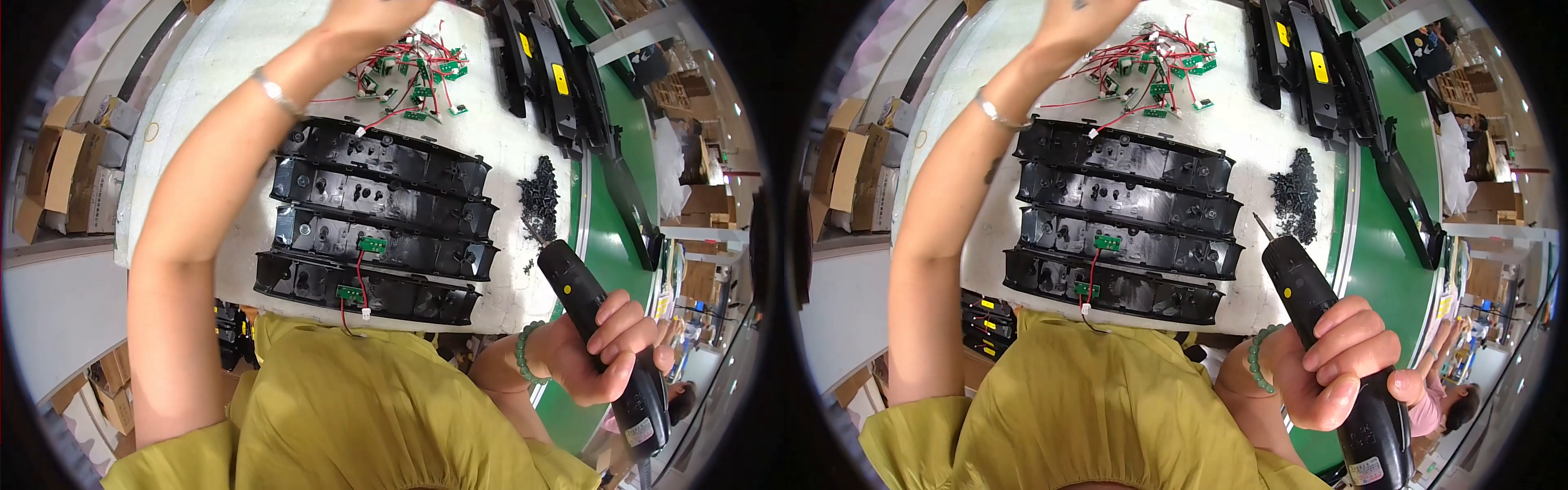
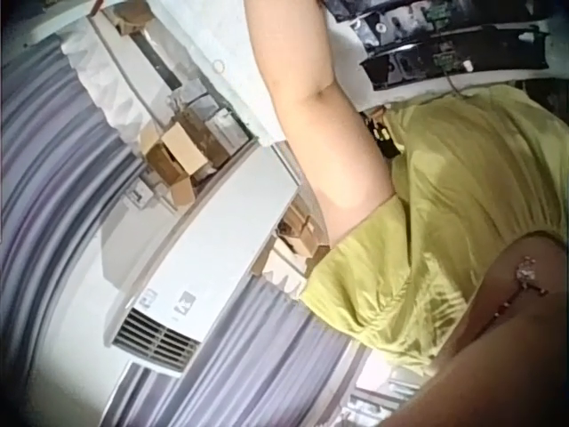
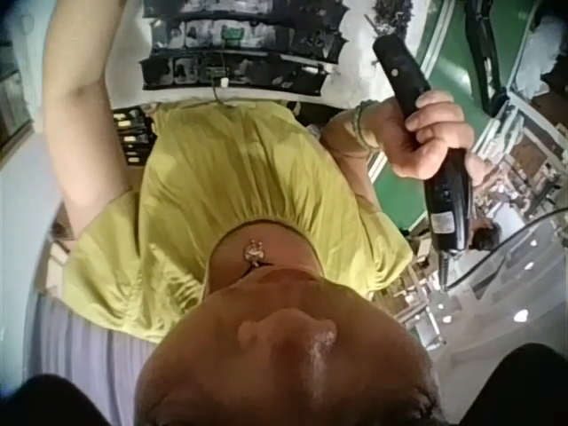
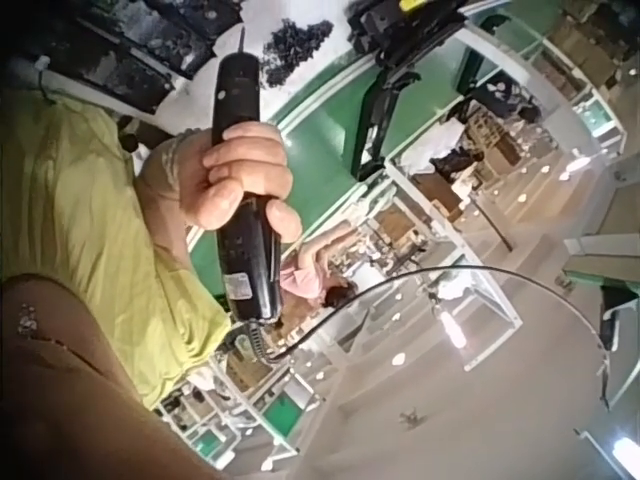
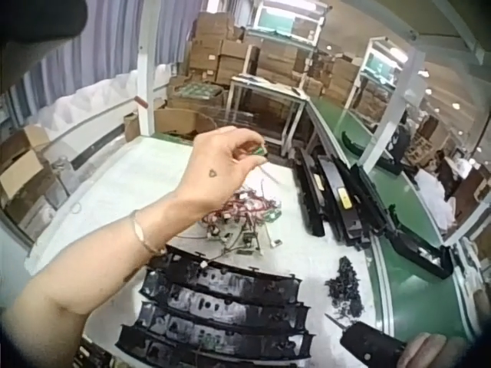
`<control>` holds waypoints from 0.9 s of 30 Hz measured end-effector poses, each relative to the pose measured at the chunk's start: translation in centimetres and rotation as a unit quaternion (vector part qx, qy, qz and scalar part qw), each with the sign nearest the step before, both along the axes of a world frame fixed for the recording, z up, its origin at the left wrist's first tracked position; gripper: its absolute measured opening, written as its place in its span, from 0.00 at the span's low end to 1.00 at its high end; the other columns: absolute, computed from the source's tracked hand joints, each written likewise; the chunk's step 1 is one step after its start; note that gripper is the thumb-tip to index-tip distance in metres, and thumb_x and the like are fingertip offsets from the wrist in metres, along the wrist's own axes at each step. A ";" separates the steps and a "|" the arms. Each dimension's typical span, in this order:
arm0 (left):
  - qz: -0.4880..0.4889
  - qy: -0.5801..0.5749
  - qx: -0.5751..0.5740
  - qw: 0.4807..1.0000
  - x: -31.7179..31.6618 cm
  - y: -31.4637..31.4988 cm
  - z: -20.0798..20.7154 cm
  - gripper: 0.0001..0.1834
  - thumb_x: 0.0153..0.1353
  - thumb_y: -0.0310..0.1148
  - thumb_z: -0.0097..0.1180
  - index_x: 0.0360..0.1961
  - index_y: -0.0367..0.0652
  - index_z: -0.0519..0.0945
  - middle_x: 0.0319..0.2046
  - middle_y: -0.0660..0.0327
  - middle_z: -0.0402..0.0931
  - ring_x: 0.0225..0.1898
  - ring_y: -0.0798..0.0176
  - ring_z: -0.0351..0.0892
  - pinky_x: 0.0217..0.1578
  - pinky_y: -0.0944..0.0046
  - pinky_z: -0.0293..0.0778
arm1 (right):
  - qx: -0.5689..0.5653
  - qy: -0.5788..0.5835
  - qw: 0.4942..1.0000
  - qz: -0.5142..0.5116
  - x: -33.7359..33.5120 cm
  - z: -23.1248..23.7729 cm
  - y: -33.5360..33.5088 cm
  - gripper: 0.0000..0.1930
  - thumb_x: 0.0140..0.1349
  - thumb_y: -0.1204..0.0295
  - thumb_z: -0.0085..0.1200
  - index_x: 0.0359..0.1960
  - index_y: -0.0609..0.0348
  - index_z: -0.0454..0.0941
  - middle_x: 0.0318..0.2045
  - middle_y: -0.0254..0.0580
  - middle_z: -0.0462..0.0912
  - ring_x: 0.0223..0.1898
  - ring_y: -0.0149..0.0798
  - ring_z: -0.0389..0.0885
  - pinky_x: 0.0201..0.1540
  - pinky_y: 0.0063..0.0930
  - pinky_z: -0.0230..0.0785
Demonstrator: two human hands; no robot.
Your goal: Assembling electrical components and circuit boards into plastic housings using an electric screwdriver.
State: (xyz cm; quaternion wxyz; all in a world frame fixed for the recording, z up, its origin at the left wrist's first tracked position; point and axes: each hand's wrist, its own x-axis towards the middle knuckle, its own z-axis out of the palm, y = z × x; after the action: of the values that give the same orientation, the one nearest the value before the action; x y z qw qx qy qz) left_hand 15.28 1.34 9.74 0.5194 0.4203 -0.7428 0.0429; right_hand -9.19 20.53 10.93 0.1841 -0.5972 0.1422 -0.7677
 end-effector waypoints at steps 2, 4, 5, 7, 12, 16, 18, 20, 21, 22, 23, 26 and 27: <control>-0.046 0.109 -0.029 0.993 -2.1 -0.7 0.5 0.12 0.47 0.25 0.62 0.35 0.35 0.79 0.26 0.49 0.76 0.31 0.49 0.78 0.33 0.59 0.74 | 0.011 -0.002 1.000 0.014 0.3 0.1 0.1 0.13 0.50 0.75 0.48 0.40 0.57 0.67 0.16 0.28 0.58 0.14 0.24 0.57 0.24 0.22 0.54; -0.022 0.048 -0.012 0.999 -3.0 -1.2 1.2 0.12 0.46 0.25 0.63 0.34 0.35 0.79 0.25 0.49 0.77 0.30 0.49 0.78 0.33 0.59 0.74 | 0.014 0.013 1.000 0.013 0.1 0.3 0.6 0.13 0.51 0.75 0.48 0.40 0.57 0.67 0.16 0.28 0.58 0.14 0.24 0.57 0.24 0.22 0.54; 0.000 -0.017 0.006 1.000 -3.1 -1.1 1.6 0.12 0.45 0.25 0.63 0.33 0.34 0.79 0.25 0.49 0.77 0.30 0.50 0.78 0.33 0.60 0.74 | 0.018 0.024 0.999 0.011 -0.2 0.3 0.8 0.13 0.51 0.75 0.49 0.40 0.57 0.68 0.17 0.29 0.58 0.14 0.24 0.57 0.25 0.22 0.54; -0.043 -0.012 0.011 0.999 -2.0 1.1 3.2 0.12 0.47 0.25 0.63 0.35 0.34 0.80 0.25 0.48 0.78 0.28 0.54 0.79 0.32 0.60 0.74 | 0.012 0.050 0.999 0.011 -1.3 0.6 1.0 0.15 0.53 0.77 0.47 0.44 0.55 0.63 0.16 0.29 0.63 0.14 0.25 0.60 0.23 0.21 0.55; -0.259 0.067 0.369 0.890 1.3 6.3 3.0 0.12 0.53 0.25 0.59 0.40 0.36 0.81 0.26 0.57 0.80 0.28 0.68 0.79 0.31 0.68 0.75 | 0.030 0.000 0.999 0.025 -1.1 -0.1 1.4 0.14 0.51 0.76 0.48 0.42 0.56 0.67 0.15 0.27 0.61 0.15 0.24 0.59 0.25 0.21 0.54; -0.273 0.092 0.469 0.835 3.1 12.2 -2.5 0.08 0.47 0.28 0.66 0.29 0.36 0.82 0.21 0.61 0.79 0.23 0.74 0.77 0.27 0.73 0.73 | 0.072 0.003 0.993 0.090 2.1 -0.8 1.1 0.15 0.49 0.76 0.47 0.41 0.55 0.69 0.15 0.26 0.62 0.14 0.23 0.59 0.25 0.21 0.54; -0.194 0.043 0.508 0.838 3.3 14.0 -3.3 0.07 0.46 0.24 0.67 0.28 0.35 0.81 0.24 0.63 0.80 0.29 0.75 0.77 0.31 0.74 0.74 | 0.081 0.039 0.983 0.157 3.2 -1.2 0.7 0.15 0.51 0.76 0.48 0.42 0.54 0.67 0.16 0.25 0.64 0.14 0.23 0.60 0.25 0.20 0.55; -0.148 -0.031 0.367 0.918 3.4 14.9 -5.8 0.06 0.46 0.25 0.65 0.27 0.39 0.81 0.22 0.60 0.78 0.26 0.66 0.78 0.28 0.69 0.73 | 0.103 0.067 0.978 0.167 4.4 -1.5 1.0 0.15 0.53 0.76 0.50 0.43 0.52 0.66 0.16 0.25 0.64 0.14 0.23 0.61 0.25 0.20 0.55; -0.131 -0.082 0.286 0.946 3.6 15.1 -6.8 0.05 0.45 0.26 0.65 0.26 0.40 0.81 0.22 0.60 0.77 0.26 0.61 0.78 0.27 0.66 0.72 | 0.105 0.078 0.973 0.190 4.9 -1.8 0.6 0.15 0.54 0.75 0.51 0.44 0.51 0.65 0.16 0.25 0.64 0.14 0.23 0.61 0.25 0.20 0.56; -0.133 -0.082 0.286 0.945 3.3 15.3 -7.5 0.05 0.45 0.26 0.65 0.26 0.40 0.81 0.22 0.60 0.77 0.26 0.61 0.78 0.27 0.66 0.72 | 0.100 0.096 0.967 0.215 5.0 -1.9 0.2 0.17 0.54 0.75 0.50 0.45 0.51 0.64 0.16 0.26 0.65 0.14 0.23 0.62 0.24 0.20 0.57; -0.113 -0.103 0.267 0.951 2.7 15.5 -8.0 0.06 0.45 0.26 0.64 0.25 0.42 0.79 0.23 0.60 0.76 0.27 0.58 0.76 0.28 0.64 0.72 | 0.101 0.097 0.967 0.214 5.3 -2.1 0.0 0.17 0.54 0.75 0.50 0.45 0.51 0.64 0.16 0.26 0.65 0.14 0.23 0.62 0.24 0.20 0.57; -0.091 -0.141 0.251 0.953 2.0 15.8 -8.3 0.07 0.43 0.26 0.63 0.24 0.43 0.77 0.23 0.62 0.74 0.29 0.56 0.75 0.28 0.61 0.71 | 0.103 0.122 0.969 0.188 6.3 -2.3 -0.3 0.18 0.54 0.74 0.50 0.47 0.52 0.63 0.16 0.29 0.64 0.13 0.25 0.62 0.22 0.21 0.57; -0.085 -0.163 0.255 0.949 1.8 15.8 -8.3 0.07 0.43 0.26 0.62 0.24 0.43 0.76 0.23 0.62 0.73 0.30 0.56 0.74 0.28 0.60 0.71 | 0.104 0.125 0.969 0.187 6.4 -2.3 -0.5 0.18 0.54 0.74 0.50 0.47 0.52 0.63 0.16 0.29 0.64 0.13 0.25 0.62 0.22 0.21 0.57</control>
State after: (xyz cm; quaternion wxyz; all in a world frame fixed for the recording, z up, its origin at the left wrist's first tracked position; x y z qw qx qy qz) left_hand 17.11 17.13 1.42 0.2688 0.4612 -0.8364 -0.1242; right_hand -2.77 19.99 8.63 0.3660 -0.6817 0.1291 -0.6202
